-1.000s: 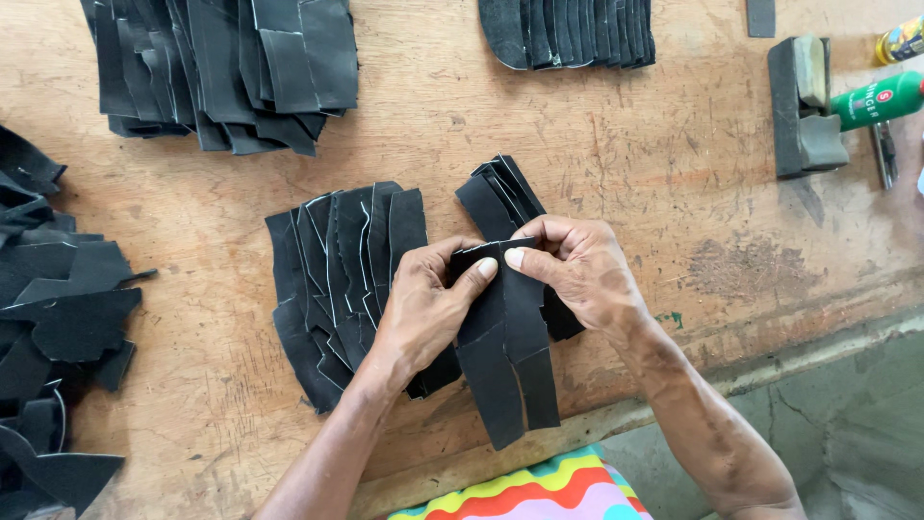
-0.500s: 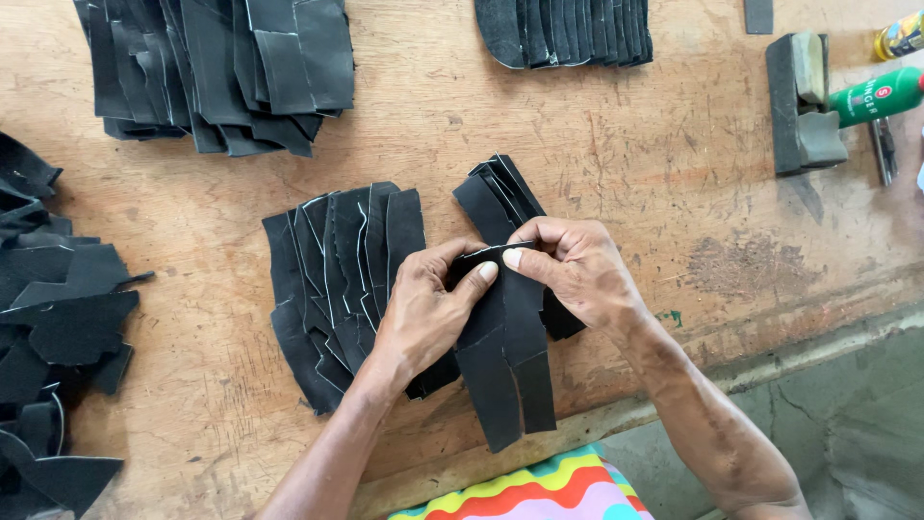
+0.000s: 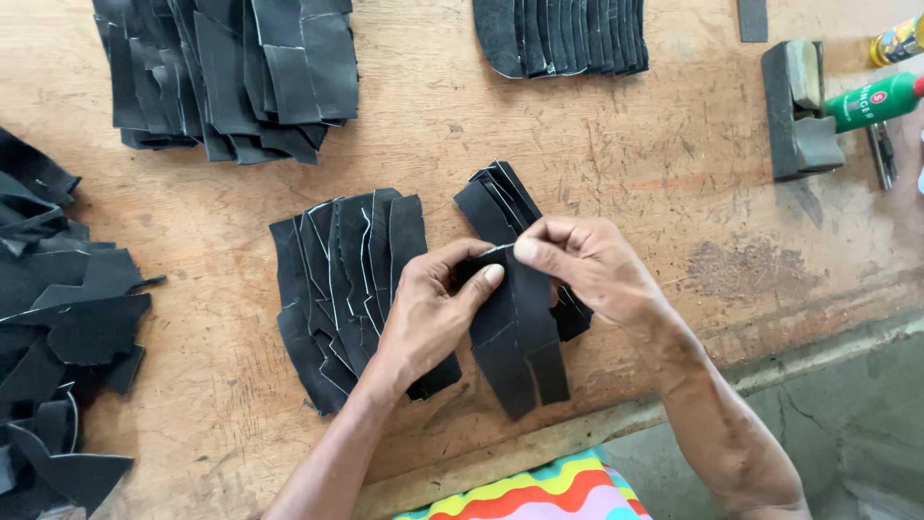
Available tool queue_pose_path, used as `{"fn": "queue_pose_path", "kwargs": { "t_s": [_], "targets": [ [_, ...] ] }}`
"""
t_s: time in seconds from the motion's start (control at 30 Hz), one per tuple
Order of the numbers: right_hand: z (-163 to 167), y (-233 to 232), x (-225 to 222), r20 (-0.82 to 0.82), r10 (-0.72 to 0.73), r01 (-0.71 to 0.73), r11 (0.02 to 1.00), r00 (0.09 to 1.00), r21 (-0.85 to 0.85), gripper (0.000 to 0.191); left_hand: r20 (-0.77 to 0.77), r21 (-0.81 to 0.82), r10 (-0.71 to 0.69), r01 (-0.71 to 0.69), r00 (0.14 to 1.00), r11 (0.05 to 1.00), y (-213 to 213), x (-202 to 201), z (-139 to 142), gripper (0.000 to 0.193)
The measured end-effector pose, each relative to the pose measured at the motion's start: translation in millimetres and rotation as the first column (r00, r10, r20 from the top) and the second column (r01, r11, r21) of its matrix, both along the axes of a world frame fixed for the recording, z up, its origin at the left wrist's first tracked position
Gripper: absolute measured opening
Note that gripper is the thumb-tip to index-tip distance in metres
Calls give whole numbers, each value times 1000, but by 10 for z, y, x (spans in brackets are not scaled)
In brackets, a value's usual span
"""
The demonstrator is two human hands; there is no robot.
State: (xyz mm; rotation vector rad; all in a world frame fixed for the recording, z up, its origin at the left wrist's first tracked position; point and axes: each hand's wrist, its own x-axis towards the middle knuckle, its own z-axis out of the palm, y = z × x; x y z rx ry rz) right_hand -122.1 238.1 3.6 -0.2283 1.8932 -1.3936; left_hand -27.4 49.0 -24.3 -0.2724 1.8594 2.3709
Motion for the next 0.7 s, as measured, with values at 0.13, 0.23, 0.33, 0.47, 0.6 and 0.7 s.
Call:
{"fn": "queue_pose_path", "kwargs": {
  "t_s": [0.13, 0.23, 0.33, 0.47, 0.6, 0.7],
  "targets": [
    [-42, 113, -2, -8, 7, -7, 1000, 1000, -5, 23, 76, 149, 38, -49, 996, 988, -28, -31, -69, 25],
    [-98, 136, 57, -35, 47, -47, 999, 998, 4, 18, 98, 203, 44, -63, 994, 977, -37, -31, -96, 27],
    [-152, 133, 81, -2, 33, -33, 999, 999, -27, 16, 109, 259, 22, -50, 994, 965, -52, -26, -101, 28],
    [-196, 127, 75, 76, -4, 10, 997, 997, -81, 17, 109, 322, 23, -58, 994, 945, -60, -40, -88, 28],
    [-164, 111, 77, 39, -26, 29, 995, 999, -95, 13, 135, 239, 46, -77, 990, 968, -30, -12, -78, 28],
    [-106, 33, 135, 35, -90, 92, 994, 995, -55, 11, 96, 129, 41, -54, 994, 990, -11, 19, -93, 28]
  ]
}}
